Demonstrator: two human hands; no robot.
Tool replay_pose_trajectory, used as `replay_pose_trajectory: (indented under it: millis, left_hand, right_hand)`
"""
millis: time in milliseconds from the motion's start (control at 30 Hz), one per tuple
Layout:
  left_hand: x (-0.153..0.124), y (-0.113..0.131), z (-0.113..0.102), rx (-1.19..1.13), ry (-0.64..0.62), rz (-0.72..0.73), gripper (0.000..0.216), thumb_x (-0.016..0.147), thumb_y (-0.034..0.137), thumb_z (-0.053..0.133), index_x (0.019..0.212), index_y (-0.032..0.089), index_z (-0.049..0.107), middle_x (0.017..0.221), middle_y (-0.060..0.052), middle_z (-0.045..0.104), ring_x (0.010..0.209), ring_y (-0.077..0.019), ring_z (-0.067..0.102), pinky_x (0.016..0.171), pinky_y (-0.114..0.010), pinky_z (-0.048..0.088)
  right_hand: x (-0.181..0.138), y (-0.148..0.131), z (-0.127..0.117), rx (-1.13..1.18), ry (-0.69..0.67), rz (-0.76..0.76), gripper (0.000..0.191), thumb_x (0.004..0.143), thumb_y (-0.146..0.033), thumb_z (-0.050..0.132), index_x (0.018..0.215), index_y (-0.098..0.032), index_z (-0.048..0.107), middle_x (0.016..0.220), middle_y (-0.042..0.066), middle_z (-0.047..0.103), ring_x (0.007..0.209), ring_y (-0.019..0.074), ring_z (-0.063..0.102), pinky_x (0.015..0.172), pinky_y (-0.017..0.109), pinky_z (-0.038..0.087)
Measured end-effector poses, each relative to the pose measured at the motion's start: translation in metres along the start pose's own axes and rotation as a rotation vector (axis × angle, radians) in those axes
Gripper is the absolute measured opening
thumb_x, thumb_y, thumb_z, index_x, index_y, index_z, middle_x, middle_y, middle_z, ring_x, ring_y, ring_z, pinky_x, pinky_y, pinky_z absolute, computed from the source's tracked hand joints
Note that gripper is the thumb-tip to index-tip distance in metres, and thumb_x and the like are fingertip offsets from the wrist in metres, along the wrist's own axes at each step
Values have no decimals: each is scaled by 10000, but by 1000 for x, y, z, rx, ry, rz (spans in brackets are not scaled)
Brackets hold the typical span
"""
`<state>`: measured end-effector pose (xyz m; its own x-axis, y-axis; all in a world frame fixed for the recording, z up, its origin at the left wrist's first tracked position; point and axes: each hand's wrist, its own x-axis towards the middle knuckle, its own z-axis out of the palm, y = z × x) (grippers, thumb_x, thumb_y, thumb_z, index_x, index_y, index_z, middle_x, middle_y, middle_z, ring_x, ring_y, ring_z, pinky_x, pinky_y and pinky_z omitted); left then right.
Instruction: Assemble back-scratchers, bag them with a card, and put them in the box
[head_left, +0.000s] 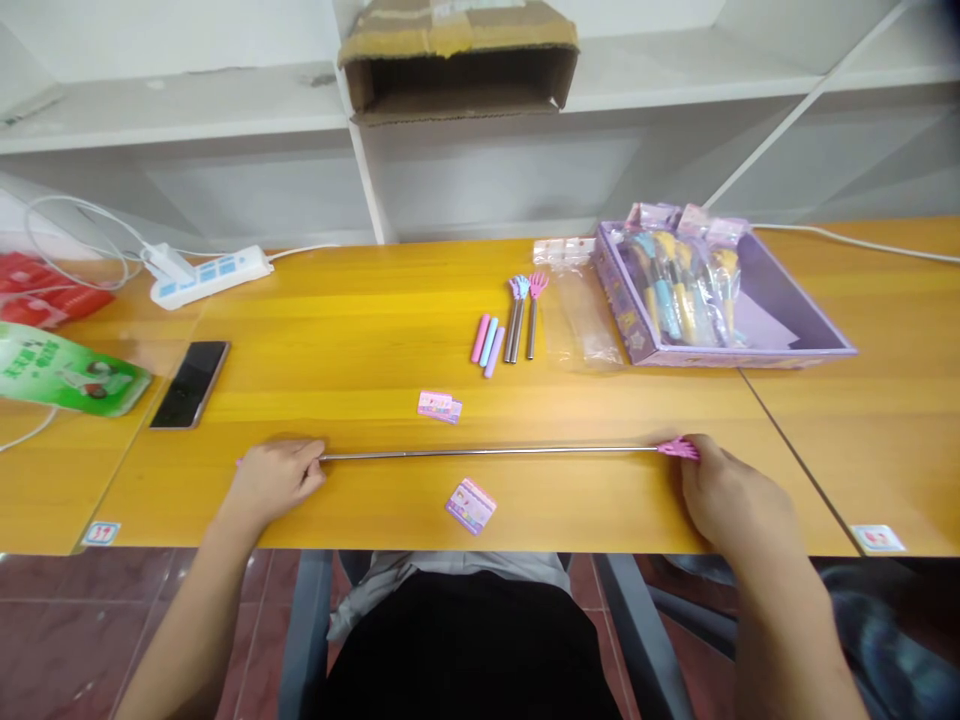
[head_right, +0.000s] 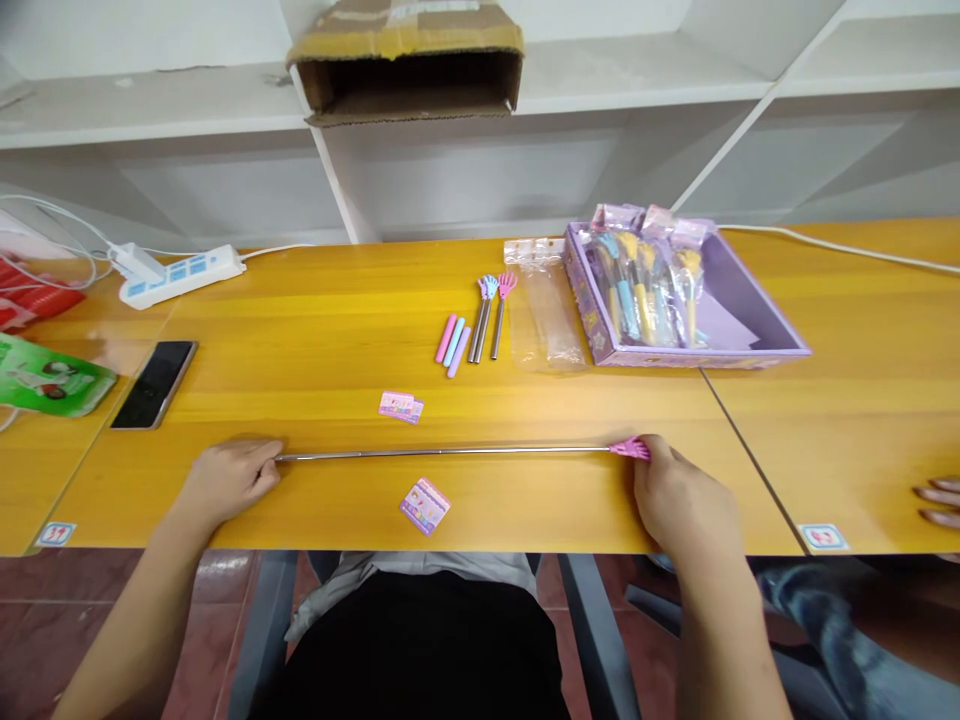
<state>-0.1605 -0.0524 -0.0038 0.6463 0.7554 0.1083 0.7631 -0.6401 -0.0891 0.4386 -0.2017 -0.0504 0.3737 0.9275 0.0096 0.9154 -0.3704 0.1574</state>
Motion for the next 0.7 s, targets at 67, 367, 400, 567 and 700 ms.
replay_pose_trajectory:
  millis: [67, 367, 400, 567, 700]
  left_hand:
    - [1, 1, -1, 5, -27, 5, 271, 962, 214, 428, 758, 234, 605, 650, -35, 687, 623, -218, 642, 585, -346, 315]
    - [27, 46, -6, -4, -193, -58, 231, 946, 245, 448, 802, 225, 628, 655, -27, 699, 575, -206, 628, 549, -335, 232]
    - [29, 52, -6, -3, -203, -74, 228, 945, 245, 452, 809, 224, 634, 655, -27, 701, 574, -206, 631, 545, -331, 225]
    - [42, 91, -2, -62, -224, -54, 225, 953, 224, 470, 839, 208, 663, 709, -50, 739, 617, -219, 684, 549, -314, 321]
    - [56, 133, -1, -137, -246, -39, 219, 967, 229, 503, 906, 183, 708, 762, -84, 769, 672, -251, 734, 574, -324, 420]
  right_hand:
    - [0, -5, 1, 0, 20, -16, 276, 1100, -269, 448, 1202, -130, 662, 840, 144, 753, 601, 229, 611, 605, 322, 237]
    - [-5, -79, -32, 41, -44, -189, 137, 1063, -183, 471, 1076, -150, 604, 829, 105, 726, 598, 195, 636, 561, 319, 240]
    - [-5, -86, -36, 34, -58, -198, 122, 1052, -161, 472, 1058, -155, 594, 828, 105, 724, 605, 198, 646, 562, 324, 247]
    - [-10, -131, -51, 45, -99, -340, 82, 1043, -144, 492, 1016, -178, 562, 857, 100, 735, 685, 219, 703, 598, 324, 313]
    - [-26, -179, -59, 52, -80, -477, 100, 1018, -108, 514, 971, -195, 531, 839, 94, 725, 723, 220, 710, 626, 322, 338]
